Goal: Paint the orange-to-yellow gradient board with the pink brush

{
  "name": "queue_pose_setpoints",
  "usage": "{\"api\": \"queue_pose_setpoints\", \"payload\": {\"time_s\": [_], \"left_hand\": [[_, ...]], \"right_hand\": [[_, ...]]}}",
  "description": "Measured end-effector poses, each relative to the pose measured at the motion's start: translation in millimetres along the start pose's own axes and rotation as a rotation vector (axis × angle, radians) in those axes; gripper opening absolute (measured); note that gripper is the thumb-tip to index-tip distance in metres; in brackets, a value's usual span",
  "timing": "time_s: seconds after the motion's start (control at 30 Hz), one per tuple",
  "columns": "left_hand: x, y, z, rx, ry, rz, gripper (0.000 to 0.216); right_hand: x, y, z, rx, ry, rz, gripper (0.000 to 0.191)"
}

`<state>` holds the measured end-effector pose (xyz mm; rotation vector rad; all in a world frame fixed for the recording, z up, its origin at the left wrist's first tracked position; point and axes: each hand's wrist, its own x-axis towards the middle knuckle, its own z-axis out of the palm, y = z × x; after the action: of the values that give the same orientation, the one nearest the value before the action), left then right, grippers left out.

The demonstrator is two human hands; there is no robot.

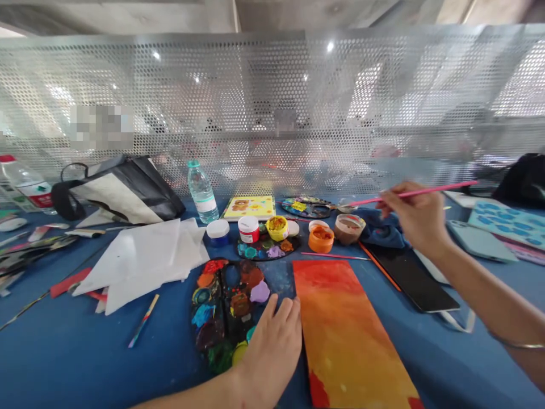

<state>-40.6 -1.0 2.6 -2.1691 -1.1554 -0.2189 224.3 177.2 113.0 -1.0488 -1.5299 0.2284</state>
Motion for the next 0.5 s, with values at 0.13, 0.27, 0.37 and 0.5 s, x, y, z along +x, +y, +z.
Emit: {"api": "queue_pose_setpoints", "payload": {"time_s": [0.13,0.27,0.37,0.5], "left_hand": [[1,1,-1,0.002,0.002,-0.012,0.042],[2,1,-1,-0.010,-0.010,-0.012,0.040],[0,1,2,-0.012,-0.014,-0.015,0.040],[0,2,3,-0.035,-0.002,-0.024,0.040]], "right_hand": [[-16,-18,56,0.122,-0.250,-0.002,0.030],[-23,-31,101,0.137,-0.367,-0.045,0.020],[-20,-37,122,0.084,-0.404,-0.082,0.016],[-15,-40,140,-0.007,-0.444,-0.105,0.017]]}}
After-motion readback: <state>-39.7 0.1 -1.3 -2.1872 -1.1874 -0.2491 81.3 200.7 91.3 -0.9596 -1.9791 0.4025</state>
